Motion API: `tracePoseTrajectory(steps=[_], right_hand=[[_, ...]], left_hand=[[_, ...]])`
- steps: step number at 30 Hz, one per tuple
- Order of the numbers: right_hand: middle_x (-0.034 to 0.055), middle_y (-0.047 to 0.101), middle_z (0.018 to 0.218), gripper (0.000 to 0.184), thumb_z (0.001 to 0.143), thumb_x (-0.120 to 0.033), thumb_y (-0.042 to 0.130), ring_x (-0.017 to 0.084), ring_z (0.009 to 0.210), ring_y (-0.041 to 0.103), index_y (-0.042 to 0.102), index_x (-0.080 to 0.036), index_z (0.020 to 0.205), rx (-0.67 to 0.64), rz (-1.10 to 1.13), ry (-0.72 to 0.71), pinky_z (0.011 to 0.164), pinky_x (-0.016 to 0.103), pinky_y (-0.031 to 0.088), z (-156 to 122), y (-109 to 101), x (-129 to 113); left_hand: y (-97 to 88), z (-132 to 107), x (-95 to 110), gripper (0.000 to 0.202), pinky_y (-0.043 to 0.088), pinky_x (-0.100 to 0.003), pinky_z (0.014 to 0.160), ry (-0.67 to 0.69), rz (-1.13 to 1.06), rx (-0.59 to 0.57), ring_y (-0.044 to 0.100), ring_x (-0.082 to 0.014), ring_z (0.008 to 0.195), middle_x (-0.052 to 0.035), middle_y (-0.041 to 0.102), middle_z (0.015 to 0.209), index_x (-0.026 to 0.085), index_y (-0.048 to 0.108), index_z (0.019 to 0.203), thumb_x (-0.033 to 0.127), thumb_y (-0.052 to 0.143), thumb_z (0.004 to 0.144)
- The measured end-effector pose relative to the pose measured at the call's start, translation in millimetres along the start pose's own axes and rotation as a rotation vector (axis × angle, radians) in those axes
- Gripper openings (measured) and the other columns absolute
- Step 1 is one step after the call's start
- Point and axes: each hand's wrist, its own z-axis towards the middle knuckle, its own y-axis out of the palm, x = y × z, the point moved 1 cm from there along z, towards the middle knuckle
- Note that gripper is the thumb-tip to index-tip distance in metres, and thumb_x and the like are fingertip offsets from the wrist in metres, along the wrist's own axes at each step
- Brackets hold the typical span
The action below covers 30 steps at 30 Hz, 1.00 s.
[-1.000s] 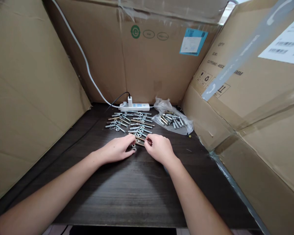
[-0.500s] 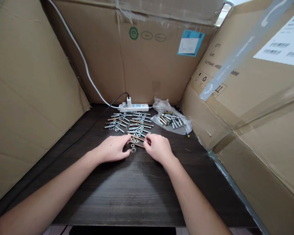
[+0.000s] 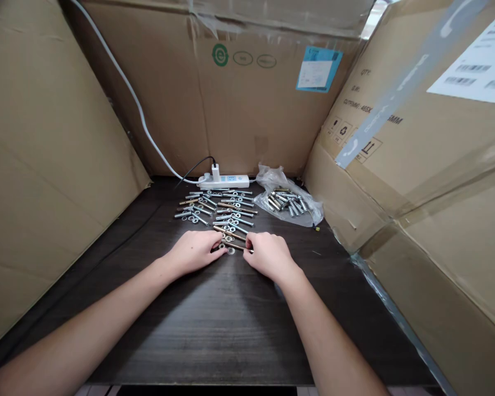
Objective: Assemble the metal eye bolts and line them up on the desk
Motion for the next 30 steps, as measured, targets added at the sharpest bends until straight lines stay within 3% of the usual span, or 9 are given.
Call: tracePoseTrajectory(steps=[9,14,20,25,30], right_hand=[[-0.0011,0.066,0.074,0.013,0.08,-0.034,0.055,0.015,0.066,0.058,0.064,-0.025,0.082,0.072,0.044,-0.024,0.055,0.024,0.029,4,4,-2],[-0.0018,0.063,0.066,0.019,0.082,-0.036,0.05,0.013,0.06,0.055,0.064,-0.023,0.08,0.264,0.184,-0.022,0.054,0.023,0.029,5,-1,1],[-0.0009,0.061,0.062,0.025,0.081,-0.035,0.047,0.013,0.058,0.052,0.064,-0.02,0.074,0.467,0.305,0.158,0.055,0.022,0.031,19,1,43],[0.0005,0.062,0.063,0.026,0.079,-0.036,0.047,0.014,0.058,0.051,0.066,-0.019,0.074,0.497,0.346,0.306,0.056,0.024,0.033,30,9,74],[0.0064,0.063,0.082,0.025,0.078,-0.032,0.046,0.018,0.072,0.052,0.067,-0.018,0.078,0.654,0.24,0.377,0.066,0.027,0.037,33,11,97]], left_hand=[[-3.3,-3,7,0.024,0.035,-0.025,0.055,0.033,-0.059,-0.009,0.061,-0.0171,0.071,-0.0014,0.066,0.082,0.02,0.052,0.078,0.042,0.045,0.087],[-3.8,-3,6,0.024,0.035,-0.025,0.055,0.051,-0.077,0.029,0.059,-0.0159,0.067,-0.0004,0.064,0.078,0.02,0.051,0.075,0.038,0.042,0.088],[-5.4,-4,0,0.021,0.037,-0.025,0.06,0.016,-0.113,0.045,0.059,-0.0162,0.07,-0.0006,0.065,0.079,0.021,0.055,0.074,0.028,0.039,0.088],[-4.4,-7,-3,0.021,0.04,-0.026,0.067,0.03,-0.162,0.016,0.062,-0.0175,0.08,-0.0004,0.068,0.087,0.023,0.062,0.081,0.021,0.041,0.084],[-8.2,-9,-1,0.023,0.04,-0.026,0.066,0.019,-0.182,0.019,0.062,-0.0176,0.079,-0.0009,0.069,0.087,0.022,0.063,0.08,0.022,0.04,0.084]])
